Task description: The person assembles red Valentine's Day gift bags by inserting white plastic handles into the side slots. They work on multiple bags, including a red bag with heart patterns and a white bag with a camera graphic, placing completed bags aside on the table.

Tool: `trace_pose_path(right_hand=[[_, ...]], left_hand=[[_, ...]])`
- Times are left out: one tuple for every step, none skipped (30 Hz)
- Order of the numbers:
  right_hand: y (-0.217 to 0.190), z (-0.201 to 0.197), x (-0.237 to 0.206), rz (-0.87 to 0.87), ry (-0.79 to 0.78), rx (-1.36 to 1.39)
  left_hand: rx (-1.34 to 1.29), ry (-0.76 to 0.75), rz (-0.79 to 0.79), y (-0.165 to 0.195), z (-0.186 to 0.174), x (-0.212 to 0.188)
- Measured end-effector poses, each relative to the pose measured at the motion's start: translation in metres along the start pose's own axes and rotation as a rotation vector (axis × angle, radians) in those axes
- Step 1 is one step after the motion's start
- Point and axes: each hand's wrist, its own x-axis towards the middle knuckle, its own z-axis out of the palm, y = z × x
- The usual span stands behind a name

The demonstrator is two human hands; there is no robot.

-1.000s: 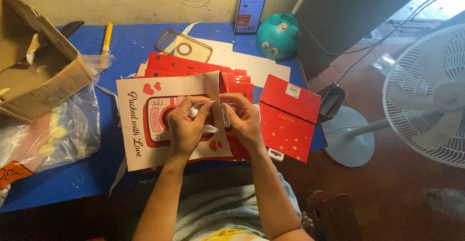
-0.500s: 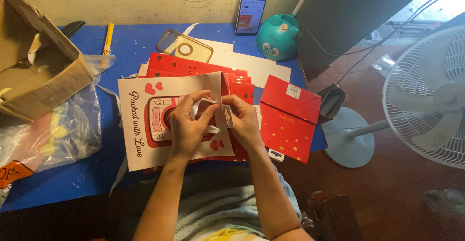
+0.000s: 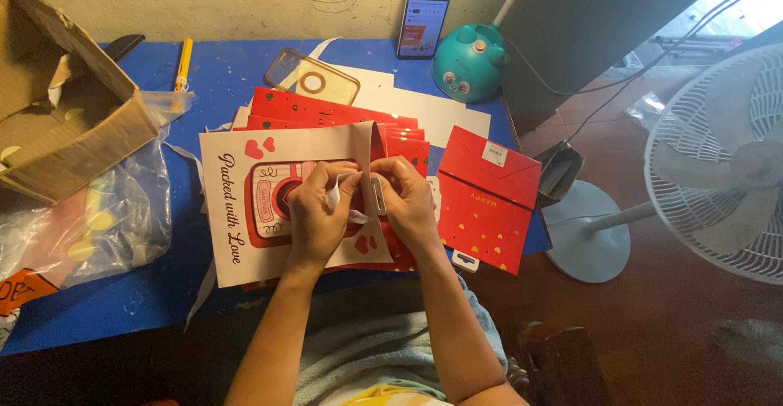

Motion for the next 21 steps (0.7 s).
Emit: trace_pose_path(right_hand=[[0.000, -0.001, 0.000, -0.006, 0.000, -0.016], [0.001, -0.002, 0.001, -0.012, -0.001, -0.031], [0.002, -0.002, 0.001, -0.017, -0.001, -0.046], [0.002, -0.003, 0.002, -0.018, -0.003, -0.040], [0.003, -0.004, 0.003, -0.020, -0.004, -0.035], [0.003, -0.005, 0.002, -0.021, -0.003, -0.030], [0.004, -0.005, 0.002, -0.019, 0.005, -0.034], [0.004, -0.005, 0.002, -0.019, 0.012, -0.037], [0.003, -0.004, 0.002, -0.019, 0.018, -0.039], [0.002, -0.004, 0.001, -0.050, 0.006, -0.045], [0.000, -0.005, 0.001, -0.079, -0.006, -0.053], [-0.001, -0.006, 0.001, -0.108, -0.019, -0.061], [-0.003, -0.005, 0.001, -0.059, -0.009, -0.056], [-0.004, -0.004, 0.001, -0.010, 0.003, -0.050], [-0.006, -0.002, 0.002, 0.039, 0.014, -0.042], [-0.007, -0.001, 0.002, 0.053, 0.019, -0.055], [-0.008, 0.000, 0.003, 0.066, 0.024, -0.067], [-0.009, 0.001, 0.003, 0.079, 0.027, -0.080], [-0.009, 0.002, 0.003, 0.071, 0.020, -0.069], [-0.008, 0.001, 0.003, 0.065, 0.013, -0.059], [-0.008, 0.001, 0.003, 0.058, 0.007, -0.049]], left_hand=[[0.036, 0.015, 0.035, 0.000, 0.000, 0.000], [0.025, 0.015, 0.092, 0.001, 0.000, 0.000], [0.014, 0.014, 0.149, 0.001, -0.001, 0.001], [0.003, 0.013, 0.206, 0.002, -0.001, 0.001], [0.033, 0.017, 0.238, 0.002, -0.002, 0.002], [0.062, 0.020, 0.270, 0.003, -0.002, 0.002], [0.092, 0.024, 0.303, 0.004, -0.002, 0.003], [0.101, 0.021, 0.304, 0.004, -0.002, 0.003], [0.111, 0.019, 0.306, 0.005, -0.002, 0.003], [0.121, 0.017, 0.308, 0.005, -0.002, 0.003], [0.063, 0.010, 0.201, 0.005, -0.001, 0.002], [0.004, 0.002, 0.094, 0.005, 0.000, 0.002], [-0.055, -0.008, -0.013, 0.004, 0.002, 0.001], [-0.013, 0.009, 0.046, 0.003, 0.002, 0.000], [0.029, 0.025, 0.105, 0.001, 0.001, 0.000], [0.073, 0.042, 0.164, 0.000, 0.001, 0.000], [0.095, 0.044, 0.166, -0.001, 0.001, 0.000], [0.117, 0.048, 0.169, -0.002, 0.001, 0.000], [0.138, 0.053, 0.171, -0.004, 0.001, 0.000], [0.135, 0.051, 0.175, -0.004, 0.001, 0.000], [0.131, 0.047, 0.179, -0.005, 0.000, 0.000]])
